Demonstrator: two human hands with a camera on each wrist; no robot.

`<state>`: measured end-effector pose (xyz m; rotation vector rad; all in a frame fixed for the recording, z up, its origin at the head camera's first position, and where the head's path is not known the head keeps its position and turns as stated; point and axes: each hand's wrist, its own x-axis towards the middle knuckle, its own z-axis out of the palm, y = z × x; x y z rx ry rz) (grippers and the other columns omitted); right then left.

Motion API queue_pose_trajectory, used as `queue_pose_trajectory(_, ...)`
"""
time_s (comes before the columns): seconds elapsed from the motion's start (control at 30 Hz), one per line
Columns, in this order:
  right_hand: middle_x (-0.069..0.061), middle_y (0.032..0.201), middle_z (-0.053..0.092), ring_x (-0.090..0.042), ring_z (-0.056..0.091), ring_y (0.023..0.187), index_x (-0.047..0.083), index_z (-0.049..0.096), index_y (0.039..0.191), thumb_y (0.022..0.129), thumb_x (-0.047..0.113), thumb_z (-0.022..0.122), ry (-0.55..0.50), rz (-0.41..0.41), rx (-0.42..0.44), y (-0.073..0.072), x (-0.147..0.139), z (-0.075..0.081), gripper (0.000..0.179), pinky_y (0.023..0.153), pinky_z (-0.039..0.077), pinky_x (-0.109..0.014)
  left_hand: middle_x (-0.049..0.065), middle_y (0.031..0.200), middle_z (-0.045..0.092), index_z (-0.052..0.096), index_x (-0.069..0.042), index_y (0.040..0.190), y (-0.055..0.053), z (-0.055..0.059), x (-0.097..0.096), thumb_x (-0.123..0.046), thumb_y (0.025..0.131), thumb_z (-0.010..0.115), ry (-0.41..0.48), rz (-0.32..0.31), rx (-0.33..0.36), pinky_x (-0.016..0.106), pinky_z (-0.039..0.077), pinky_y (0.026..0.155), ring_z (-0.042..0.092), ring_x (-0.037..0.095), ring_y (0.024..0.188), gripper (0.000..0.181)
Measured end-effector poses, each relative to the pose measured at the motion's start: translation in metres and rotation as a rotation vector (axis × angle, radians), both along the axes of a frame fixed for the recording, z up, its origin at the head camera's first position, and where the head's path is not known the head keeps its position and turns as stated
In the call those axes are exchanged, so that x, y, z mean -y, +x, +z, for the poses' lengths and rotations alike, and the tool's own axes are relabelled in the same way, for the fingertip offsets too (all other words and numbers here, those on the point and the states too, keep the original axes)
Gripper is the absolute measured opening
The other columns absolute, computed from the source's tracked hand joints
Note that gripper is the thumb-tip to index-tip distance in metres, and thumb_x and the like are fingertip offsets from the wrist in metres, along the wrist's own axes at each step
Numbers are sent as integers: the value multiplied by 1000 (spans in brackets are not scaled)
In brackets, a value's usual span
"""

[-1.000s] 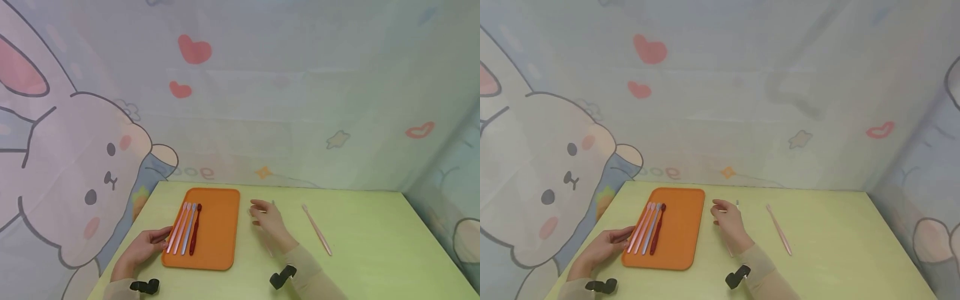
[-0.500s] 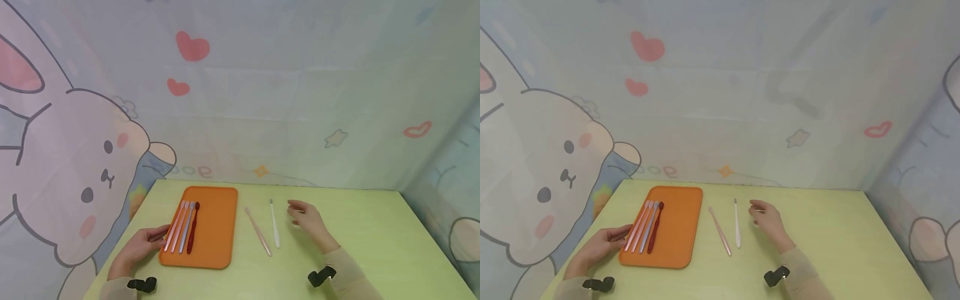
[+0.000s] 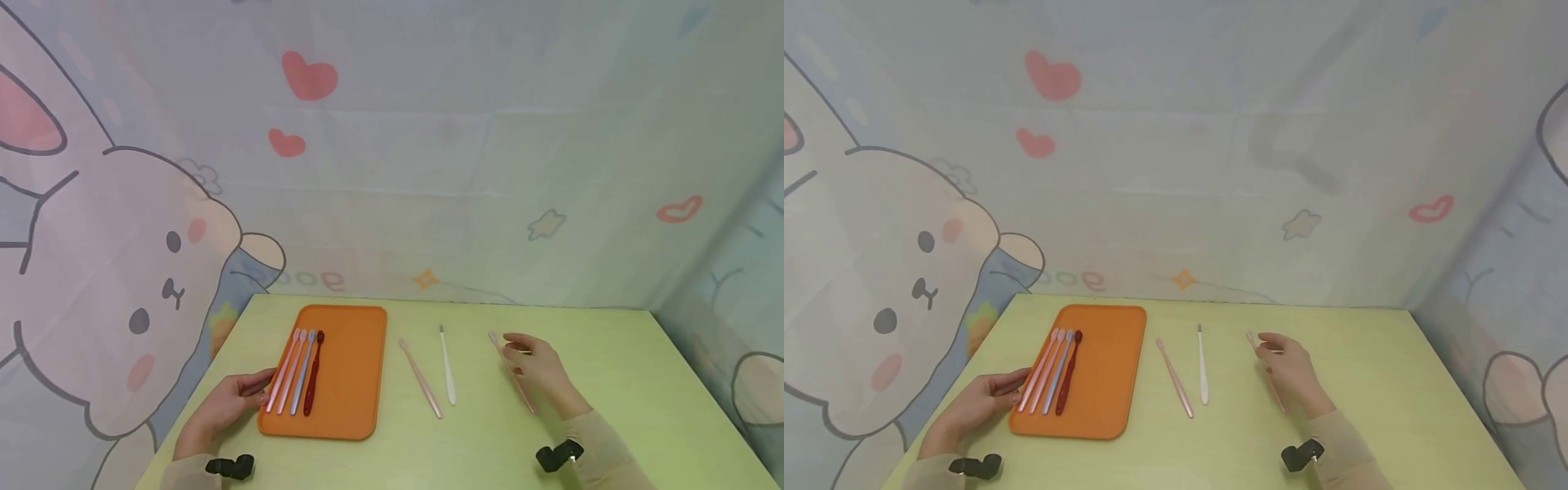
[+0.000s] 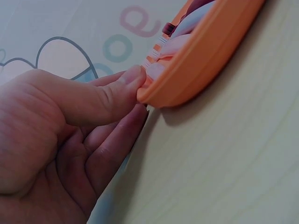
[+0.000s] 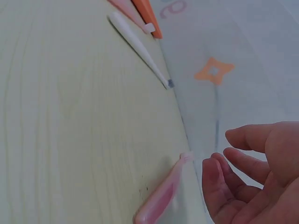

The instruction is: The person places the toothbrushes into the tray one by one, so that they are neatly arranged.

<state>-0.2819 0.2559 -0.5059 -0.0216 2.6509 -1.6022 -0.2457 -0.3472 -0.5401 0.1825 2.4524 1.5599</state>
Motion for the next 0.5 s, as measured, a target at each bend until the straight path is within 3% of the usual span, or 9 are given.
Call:
queue_pose_trajectory(0.17, -27, 131, 67, -36, 68, 116, -10, 55, 148, 107, 16, 64, 49, 3, -12, 3, -17, -5, 49, 80, 64, -35, 28, 155, 51, 51, 10, 152, 0, -1, 0, -3, 102, 70, 0, -3, 8, 14, 50, 94, 57, 37, 138, 56)
queue_pose_trajectory(0.5, -26, 129, 68, -25, 69, 106, -12, 57, 145, 105, 12, 68, 38, 50, 34, 6, -39, -13, 48, 79, 63, -34, 27, 155, 52, 52, 9, 152, -4, -3, 2, -6, 102, 71, -19, -2, 14, 14, 51, 93, 58, 37, 137, 56)
